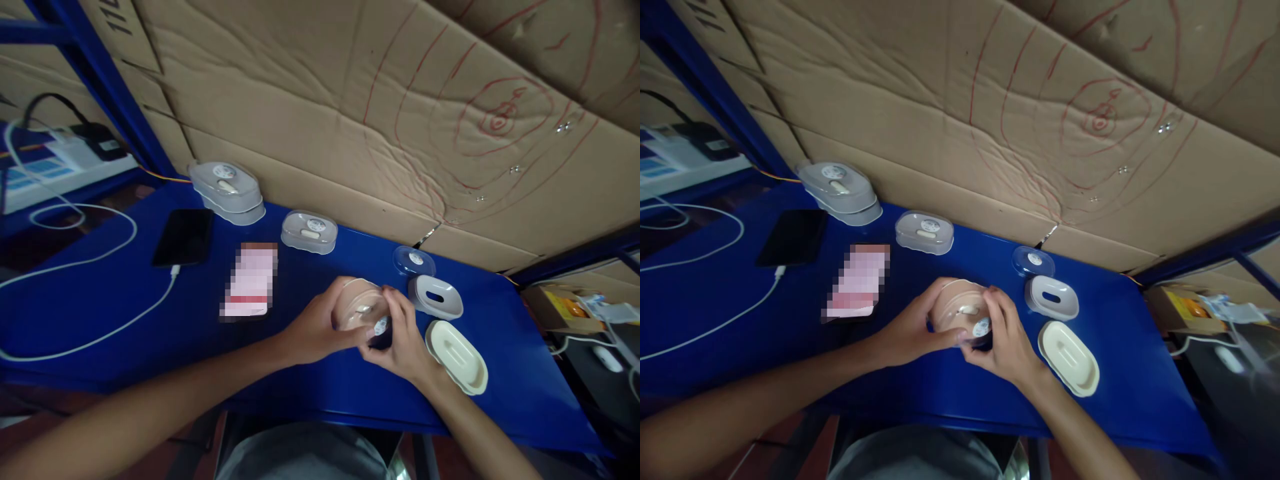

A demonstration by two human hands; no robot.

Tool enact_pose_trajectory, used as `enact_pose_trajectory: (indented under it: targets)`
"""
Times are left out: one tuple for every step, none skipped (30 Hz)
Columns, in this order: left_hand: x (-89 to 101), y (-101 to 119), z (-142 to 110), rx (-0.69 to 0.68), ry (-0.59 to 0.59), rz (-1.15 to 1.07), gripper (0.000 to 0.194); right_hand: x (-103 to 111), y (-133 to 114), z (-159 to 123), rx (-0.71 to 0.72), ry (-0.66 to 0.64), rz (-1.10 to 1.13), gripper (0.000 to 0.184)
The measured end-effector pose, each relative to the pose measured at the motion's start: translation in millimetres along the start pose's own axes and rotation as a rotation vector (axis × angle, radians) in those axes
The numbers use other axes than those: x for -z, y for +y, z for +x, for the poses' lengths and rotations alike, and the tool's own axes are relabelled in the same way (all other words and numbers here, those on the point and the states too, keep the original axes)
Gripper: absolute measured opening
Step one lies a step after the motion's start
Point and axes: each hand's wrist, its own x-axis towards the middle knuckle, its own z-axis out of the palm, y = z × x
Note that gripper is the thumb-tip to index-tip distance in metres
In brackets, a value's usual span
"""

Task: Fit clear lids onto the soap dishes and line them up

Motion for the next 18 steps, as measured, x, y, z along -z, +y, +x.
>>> enact_pose_trajectory:
  targets:
    - [-0.3, 0.7, 1.7, 0.025, 0.002, -0.067, 0.064, -0.5, 0.9, 0.2, 0.011, -0.011, 0.006, 0.103]
    - [-0.4, 1.2, 3.5, 0.055, 0.005, -0.133, 0.065, -1.1, 1.7, 0.5, 0.013, -0.021, 0.014, 0.103]
    - [-0.4, 1.3, 5.2, 0.085, 0.011, -0.195, 0.065, -1.8, 2.5, 0.7, 0.017, -0.027, 0.019, 0.104]
    - [-0.4, 1.3, 6.7, 0.112, 0.019, -0.246, 0.065, -2.4, 3.1, 0.8, 0.028, -0.028, 0.023, 0.104]
    - [-0.5, 1.3, 7.7, 0.134, 0.024, -0.282, 0.064, -3.1, 3.8, 0.8, 0.038, -0.025, 0.026, 0.105]
    - [-0.7, 1.4, 8.3, 0.149, 0.029, -0.304, 0.064, -3.7, 4.4, 0.4, 0.046, -0.017, 0.029, 0.106]
    - [-0.9, 1.8, 8.5, 0.16, 0.031, -0.318, 0.064, -4.4, 5.2, -0.1, 0.052, -0.006, 0.031, 0.106]
    - [-1.3, 2.4, 8.2, 0.168, 0.031, -0.33, 0.064, -5.1, 6.1, -0.9, 0.058, 0.007, 0.032, 0.107]
    - [-1.7, 3.4, 7.8, 0.176, 0.029, -0.342, 0.064, -5.8, 7.1, -1.8, 0.064, 0.02, 0.031, 0.107]
    - [-2.1, 4.4, 7.2, 0.183, 0.028, -0.354, 0.065, -6.4, 8.1, -2.7, 0.073, 0.03, 0.028, 0.108]
    - [-2.4, 5.4, 6.6, 0.191, 0.027, -0.364, 0.065, -7.0, 9.3, -3.6, 0.082, 0.035, 0.021, 0.108]
    - [-2.7, 6.2, 6.2, 0.199, 0.027, -0.373, 0.065, -7.4, 10.4, -4.3, 0.092, 0.036, 0.011, 0.108]
    - [-2.9, 6.7, 5.9, 0.205, 0.03, -0.382, 0.064, -7.6, 11.4, -4.8, 0.098, 0.033, 0.0, 0.107]
    - [-3.1, 6.6, 5.9, 0.208, 0.034, -0.391, 0.063, -7.7, 12.3, -5.0, 0.104, 0.028, -0.012, 0.107]
    - [-3.1, 5.8, 6.2, 0.212, 0.04, -0.402, 0.062, -7.6, 12.9, -4.8, 0.11, 0.021, -0.024, 0.107]
    - [-3.0, 4.4, 6.8, 0.216, 0.054, -0.413, 0.061, -7.4, 13.3, -4.3, 0.119, 0.014, -0.037, 0.107]
    - [-2.6, 2.3, 7.7, 0.222, 0.078, -0.428, 0.06, -7.2, 13.4, -3.3, 0.132, 0.009, -0.049, 0.107]
    - [-1.8, -0.5, 8.9, 0.233, 0.111, -0.447, 0.058, -7.1, 13.1, -2.0, 0.15, 0.005, -0.06, 0.107]
